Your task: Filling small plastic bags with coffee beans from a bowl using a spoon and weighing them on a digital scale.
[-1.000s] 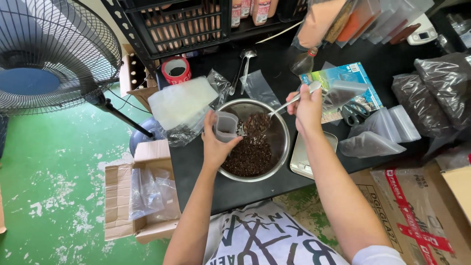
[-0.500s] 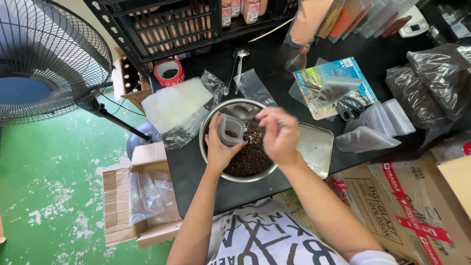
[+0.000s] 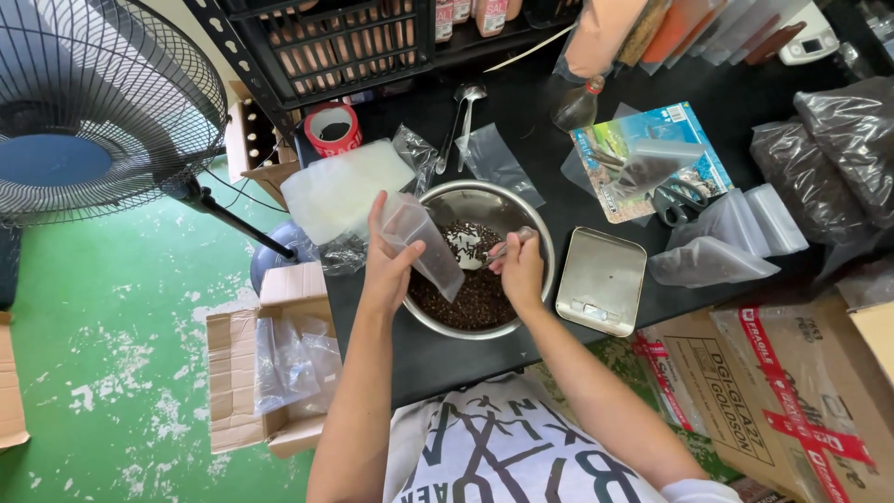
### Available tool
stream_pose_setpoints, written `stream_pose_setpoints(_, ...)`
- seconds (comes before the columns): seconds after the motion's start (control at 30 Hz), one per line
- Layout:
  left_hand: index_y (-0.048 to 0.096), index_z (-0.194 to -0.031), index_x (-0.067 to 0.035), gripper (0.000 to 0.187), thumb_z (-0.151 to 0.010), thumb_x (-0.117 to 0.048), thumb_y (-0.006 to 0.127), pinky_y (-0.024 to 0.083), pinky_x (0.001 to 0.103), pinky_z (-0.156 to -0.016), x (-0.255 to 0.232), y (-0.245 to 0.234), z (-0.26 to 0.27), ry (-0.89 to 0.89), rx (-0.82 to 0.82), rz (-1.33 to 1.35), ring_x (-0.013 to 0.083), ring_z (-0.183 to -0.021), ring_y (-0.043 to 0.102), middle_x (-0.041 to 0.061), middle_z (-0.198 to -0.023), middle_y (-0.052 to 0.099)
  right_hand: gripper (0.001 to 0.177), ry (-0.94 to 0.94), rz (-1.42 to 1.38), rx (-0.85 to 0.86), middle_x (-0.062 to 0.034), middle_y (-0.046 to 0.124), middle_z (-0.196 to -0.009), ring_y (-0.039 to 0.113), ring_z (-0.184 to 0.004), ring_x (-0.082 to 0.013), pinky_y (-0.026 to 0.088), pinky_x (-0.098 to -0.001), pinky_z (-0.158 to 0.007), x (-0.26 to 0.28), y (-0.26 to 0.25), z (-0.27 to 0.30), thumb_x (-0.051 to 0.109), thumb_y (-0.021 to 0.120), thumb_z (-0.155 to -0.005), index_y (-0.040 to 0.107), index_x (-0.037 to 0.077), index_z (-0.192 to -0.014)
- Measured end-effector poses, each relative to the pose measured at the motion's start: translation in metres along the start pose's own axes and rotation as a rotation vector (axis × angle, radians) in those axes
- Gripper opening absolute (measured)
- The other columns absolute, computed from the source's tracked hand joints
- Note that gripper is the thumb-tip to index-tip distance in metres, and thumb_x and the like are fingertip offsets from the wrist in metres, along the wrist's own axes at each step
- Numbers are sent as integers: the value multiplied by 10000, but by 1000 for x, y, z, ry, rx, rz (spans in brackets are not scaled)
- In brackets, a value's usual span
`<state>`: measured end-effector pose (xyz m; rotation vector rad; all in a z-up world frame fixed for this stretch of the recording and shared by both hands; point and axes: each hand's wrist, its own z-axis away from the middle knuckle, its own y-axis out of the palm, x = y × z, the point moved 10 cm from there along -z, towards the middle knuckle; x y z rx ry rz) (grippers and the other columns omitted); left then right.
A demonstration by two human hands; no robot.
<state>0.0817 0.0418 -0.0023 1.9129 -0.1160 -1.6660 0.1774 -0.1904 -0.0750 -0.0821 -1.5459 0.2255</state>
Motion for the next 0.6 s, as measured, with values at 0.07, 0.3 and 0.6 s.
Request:
stream_pose_setpoints(0.07,216,-1622,-289,996,-855,-51,804,295,599,-1169,-15,3,1,36,-9,-47,457,-1474,316,268,-1590,320,212,8,-41,-43,-145,734,-781,691,-526,-203,591,-290,-462,5,-14,-8,201,363,-1127,426,7,-1067)
stream_pose_setpoints(0.3,253,-1596,-245,1010,-804,-54,850,282,589,-1202,-28,12,10,39,-90,-314,416,-1492,297,194,-1631,280,194,19,-295,-201,-126,676,-737,630,-464,-158,524,-227,-388,26,-70,-33,199,312,-1135,345,27,-1218)
stream_pose_setpoints(0.6,283,-1594,-245,1080,-732,-226,934,136,666,-1180,6,49,17,-29,25,-613,458,-1510,191,210,-1576,305,210,-156,-434,-235,-143,672,-765,606,-435,-153,500,-220,-363,122,-110,-46,178,324,-1134,322,49,-1299)
